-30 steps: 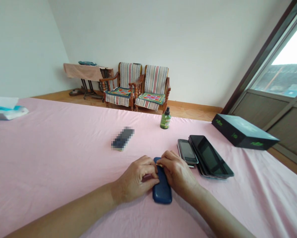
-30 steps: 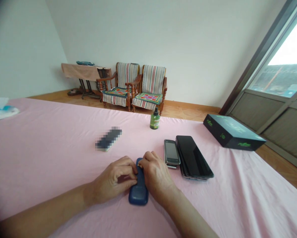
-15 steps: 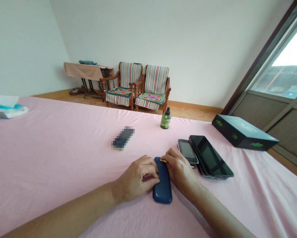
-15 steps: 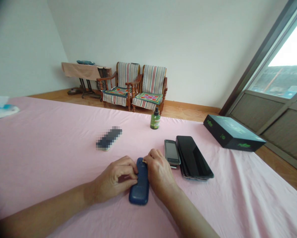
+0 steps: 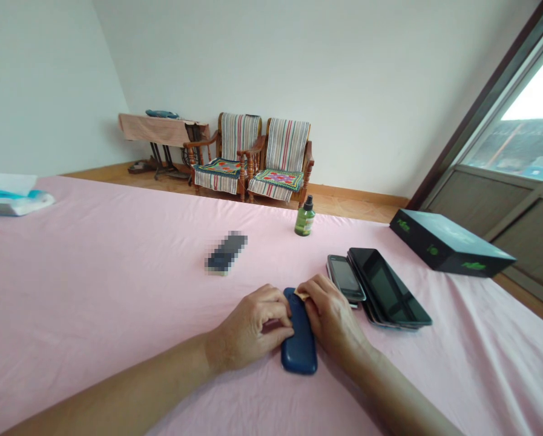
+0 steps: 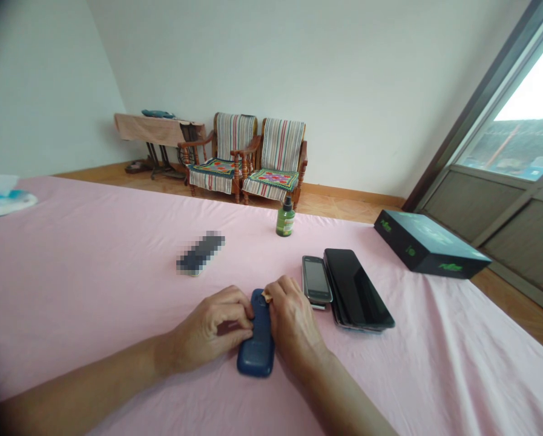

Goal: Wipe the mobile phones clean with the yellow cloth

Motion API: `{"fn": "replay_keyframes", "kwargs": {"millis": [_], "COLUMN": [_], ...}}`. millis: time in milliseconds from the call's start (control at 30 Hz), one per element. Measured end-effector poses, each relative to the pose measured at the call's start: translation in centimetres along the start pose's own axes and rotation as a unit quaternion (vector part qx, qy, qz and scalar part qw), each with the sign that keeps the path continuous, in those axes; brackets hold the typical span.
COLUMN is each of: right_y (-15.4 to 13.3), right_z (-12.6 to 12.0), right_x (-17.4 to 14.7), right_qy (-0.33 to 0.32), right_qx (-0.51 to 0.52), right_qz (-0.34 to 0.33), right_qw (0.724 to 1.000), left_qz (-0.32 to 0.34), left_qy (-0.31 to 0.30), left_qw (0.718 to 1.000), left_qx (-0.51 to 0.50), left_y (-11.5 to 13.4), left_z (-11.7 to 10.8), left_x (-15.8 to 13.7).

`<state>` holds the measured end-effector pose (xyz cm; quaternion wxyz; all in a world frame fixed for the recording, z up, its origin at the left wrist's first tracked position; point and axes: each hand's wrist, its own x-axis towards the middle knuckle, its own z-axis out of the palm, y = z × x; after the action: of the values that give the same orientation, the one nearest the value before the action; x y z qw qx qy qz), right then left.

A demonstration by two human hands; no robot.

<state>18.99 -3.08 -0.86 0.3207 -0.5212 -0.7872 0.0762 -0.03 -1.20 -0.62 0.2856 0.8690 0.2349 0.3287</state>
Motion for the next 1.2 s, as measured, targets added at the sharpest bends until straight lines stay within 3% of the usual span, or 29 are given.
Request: {"fn": "replay_keyframes", "kwargs": {"millis": [467, 700, 1200], "right_y": [-0.4, -0.8, -0.7], "right_z": [-0.9, -2.0, -1.3], "right_x": [0.2, 0.0, 0.3], "right_qy": [-0.045, -0.101, -0.069], "right_qx": [0.033, 0.052, 0.07], "right_qz": [-0.033, 0.019, 0.05], "right_qw": [0.998, 0.993, 0.994], "left_qz": [-0.007, 0.001, 0.002], "left_qy": [-0.002, -0.007, -0.002], "left_qw": [1.0, 1.0, 1.0], "left_qx": [-0.002, -0.005, -0.003], "left_y": [0.2, 0.1, 0.2], "left_z": [0.0, -0.1, -0.1], "left_x": [0.0, 0.0, 0.1]}}
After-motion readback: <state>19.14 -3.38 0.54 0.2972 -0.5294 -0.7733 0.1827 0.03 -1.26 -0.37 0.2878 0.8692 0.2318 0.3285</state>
